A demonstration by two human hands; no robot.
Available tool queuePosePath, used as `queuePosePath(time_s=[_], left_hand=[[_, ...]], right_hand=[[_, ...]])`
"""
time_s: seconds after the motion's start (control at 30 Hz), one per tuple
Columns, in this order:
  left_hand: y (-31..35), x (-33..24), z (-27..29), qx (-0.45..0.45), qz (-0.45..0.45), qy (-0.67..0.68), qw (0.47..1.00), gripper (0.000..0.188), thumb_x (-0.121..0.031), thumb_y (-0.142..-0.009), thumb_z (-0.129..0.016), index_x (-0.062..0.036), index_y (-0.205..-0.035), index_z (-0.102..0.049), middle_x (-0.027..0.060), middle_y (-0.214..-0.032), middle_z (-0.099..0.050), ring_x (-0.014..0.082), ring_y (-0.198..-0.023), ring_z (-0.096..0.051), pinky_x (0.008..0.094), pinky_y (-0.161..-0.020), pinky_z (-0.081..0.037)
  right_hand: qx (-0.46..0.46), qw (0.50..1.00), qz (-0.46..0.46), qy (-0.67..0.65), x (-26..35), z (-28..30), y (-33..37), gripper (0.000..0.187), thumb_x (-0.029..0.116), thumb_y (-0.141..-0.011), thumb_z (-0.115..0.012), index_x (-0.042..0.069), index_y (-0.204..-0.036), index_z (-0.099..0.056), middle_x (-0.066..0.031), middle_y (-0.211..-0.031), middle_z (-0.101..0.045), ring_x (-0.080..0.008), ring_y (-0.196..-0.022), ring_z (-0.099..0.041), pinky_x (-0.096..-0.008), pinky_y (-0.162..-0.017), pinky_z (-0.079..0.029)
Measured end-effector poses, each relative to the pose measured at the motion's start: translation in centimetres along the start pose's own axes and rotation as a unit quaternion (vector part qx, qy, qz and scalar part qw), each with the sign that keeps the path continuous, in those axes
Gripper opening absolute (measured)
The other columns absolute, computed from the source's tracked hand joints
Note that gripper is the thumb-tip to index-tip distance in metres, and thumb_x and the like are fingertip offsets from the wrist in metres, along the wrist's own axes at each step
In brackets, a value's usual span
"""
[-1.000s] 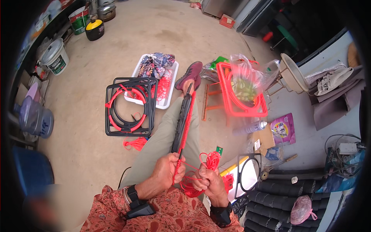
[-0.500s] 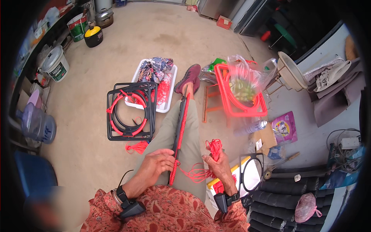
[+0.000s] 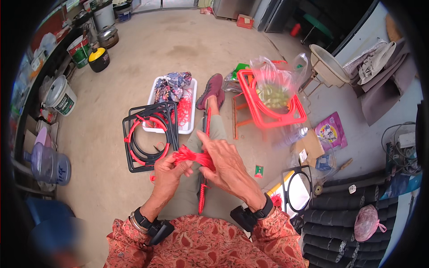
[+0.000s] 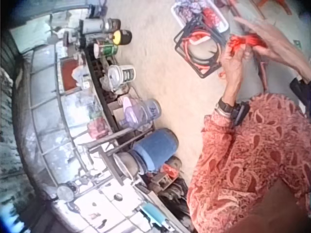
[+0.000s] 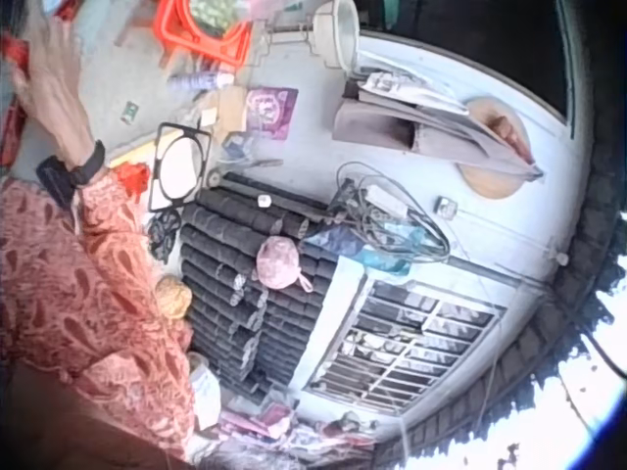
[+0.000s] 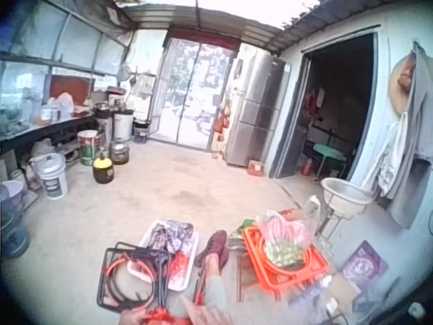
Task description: The person fastens black straps around both wrists by hand, then weaves red cord onto a rod by hand.
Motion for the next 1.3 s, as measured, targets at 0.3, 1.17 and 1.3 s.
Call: queuePosePath(time_s=[0.3, 1.17, 1.3], left_hand=[[3.8, 6.5, 1.0, -0.073, 0.202, 0.121, 0.969, 0.016, -0.008, -0.089, -0.062, 0.0031, -0.098, -0.055, 0.0156, -0.078, -0.066, 0.0214, -0.057, -0.064, 0.0283, -0.049, -0.051], [4.7, 4.4, -1.2, 0.109, 0.246, 0.068, 0.961, 0.020, -0.012, -0.093, -0.057, 0.0034, -0.104, -0.064, 0.0112, -0.096, -0.067, 0.0158, -0.085, -0.063, 0.0286, -0.079, -0.051], [5.1, 5.4, -2.6, 0.124, 0.343, 0.204, 0.908, 0.027, -0.017, -0.095, -0.053, 0.0063, -0.109, -0.059, 0.0168, -0.094, -0.066, 0.0248, -0.084, -0.066, 0.0363, -0.076, -0.053]], right_hand=[[-0.034, 0.883, -0.266, -0.385, -1.8, -6.2, 10.2, 0.010, 0.004, -0.091, -0.058, 0.000, -0.100, -0.054, -0.0053, -0.083, -0.060, -0.0132, -0.076, -0.058, -0.0257, -0.070, -0.047], [-0.025, 0.858, -0.372, -0.353, -4.9, -4.0, 12.7, 0.013, 0.009, -0.081, -0.068, 0.004, -0.093, -0.066, 0.0003, -0.086, -0.058, -0.0071, -0.076, -0.052, -0.0211, -0.067, -0.041], [-0.115, 0.821, -0.384, -0.408, -5.9, -0.3, 12.4, 0.009, 0.004, -0.082, -0.064, 0.000, -0.090, -0.064, -0.0021, -0.092, -0.058, -0.0094, -0.085, -0.054, -0.0240, -0.075, -0.044]])
Point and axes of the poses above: each hand's wrist, its own y-axis away from the middle knuckle, its own z-axis out of the back of the hand, x = y × z, the point moved 5 cm from there along -y, towards the middle knuckle
